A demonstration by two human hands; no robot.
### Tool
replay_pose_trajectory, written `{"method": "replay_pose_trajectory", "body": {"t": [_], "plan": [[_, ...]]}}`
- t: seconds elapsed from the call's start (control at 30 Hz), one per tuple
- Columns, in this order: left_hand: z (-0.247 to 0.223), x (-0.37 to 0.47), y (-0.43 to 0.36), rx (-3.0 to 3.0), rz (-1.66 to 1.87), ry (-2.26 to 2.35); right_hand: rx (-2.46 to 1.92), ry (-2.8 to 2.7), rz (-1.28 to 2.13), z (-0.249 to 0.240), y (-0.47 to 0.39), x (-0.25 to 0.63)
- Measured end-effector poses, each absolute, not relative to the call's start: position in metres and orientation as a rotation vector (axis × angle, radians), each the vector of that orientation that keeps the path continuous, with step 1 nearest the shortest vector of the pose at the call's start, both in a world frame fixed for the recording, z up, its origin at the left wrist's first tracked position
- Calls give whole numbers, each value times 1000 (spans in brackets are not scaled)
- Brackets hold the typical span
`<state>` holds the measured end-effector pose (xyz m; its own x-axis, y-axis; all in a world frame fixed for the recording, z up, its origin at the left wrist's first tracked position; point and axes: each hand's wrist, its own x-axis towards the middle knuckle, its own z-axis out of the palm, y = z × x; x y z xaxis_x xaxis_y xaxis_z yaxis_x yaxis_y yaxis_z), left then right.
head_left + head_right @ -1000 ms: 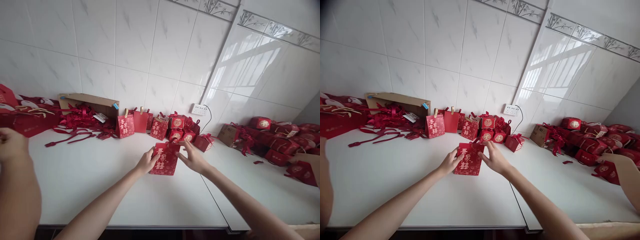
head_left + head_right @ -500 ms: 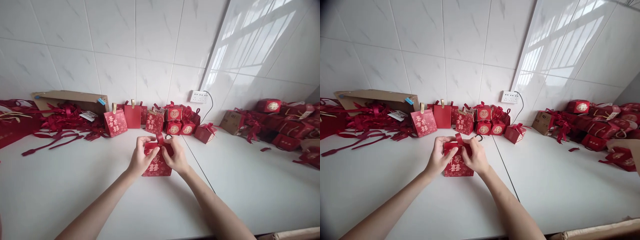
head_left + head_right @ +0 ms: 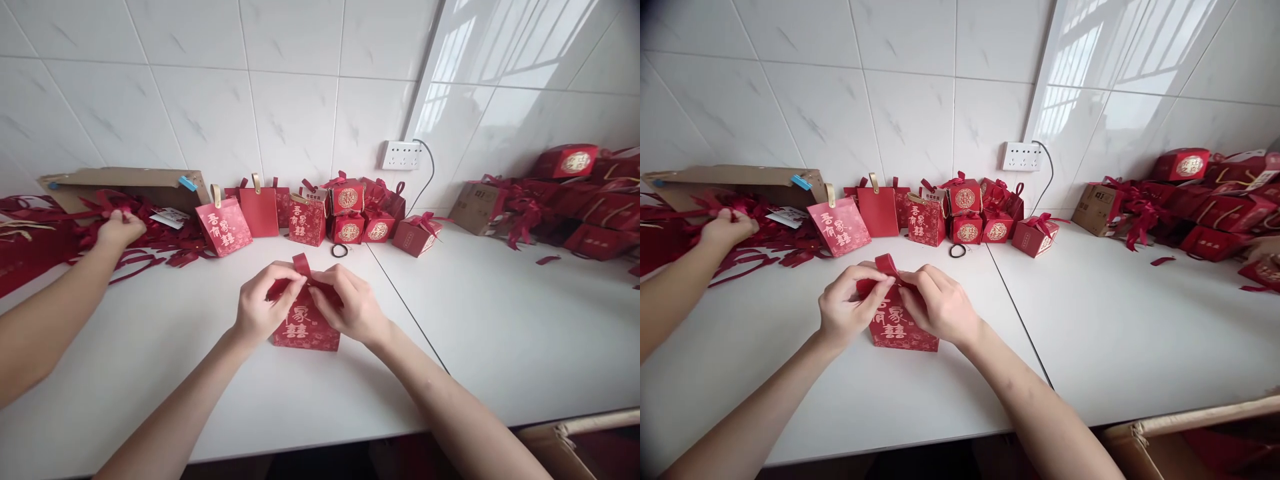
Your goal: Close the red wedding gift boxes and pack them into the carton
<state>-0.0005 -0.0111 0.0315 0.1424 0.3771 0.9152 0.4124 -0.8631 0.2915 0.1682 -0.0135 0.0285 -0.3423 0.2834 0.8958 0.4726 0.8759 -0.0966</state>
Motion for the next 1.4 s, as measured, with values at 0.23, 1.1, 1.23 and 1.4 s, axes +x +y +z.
{"method": "replay_pose_trajectory", "body": {"t": [0.23, 1.1, 1.23, 1.4], "plan": [[38, 2, -16, -2348, -1785, -868, -554, -1924, -209, 25, -12, 168], [46, -5, -23, -2566, -1894, -1012, -647, -1867, -46, 22, -14, 165], [44, -7, -22, -2557, -1853, -969, -639, -1870, -49, 22, -13, 165], [42, -7, -21, -2575, -1855, -978, -660, -1869, -105, 20, -14, 165]]}}
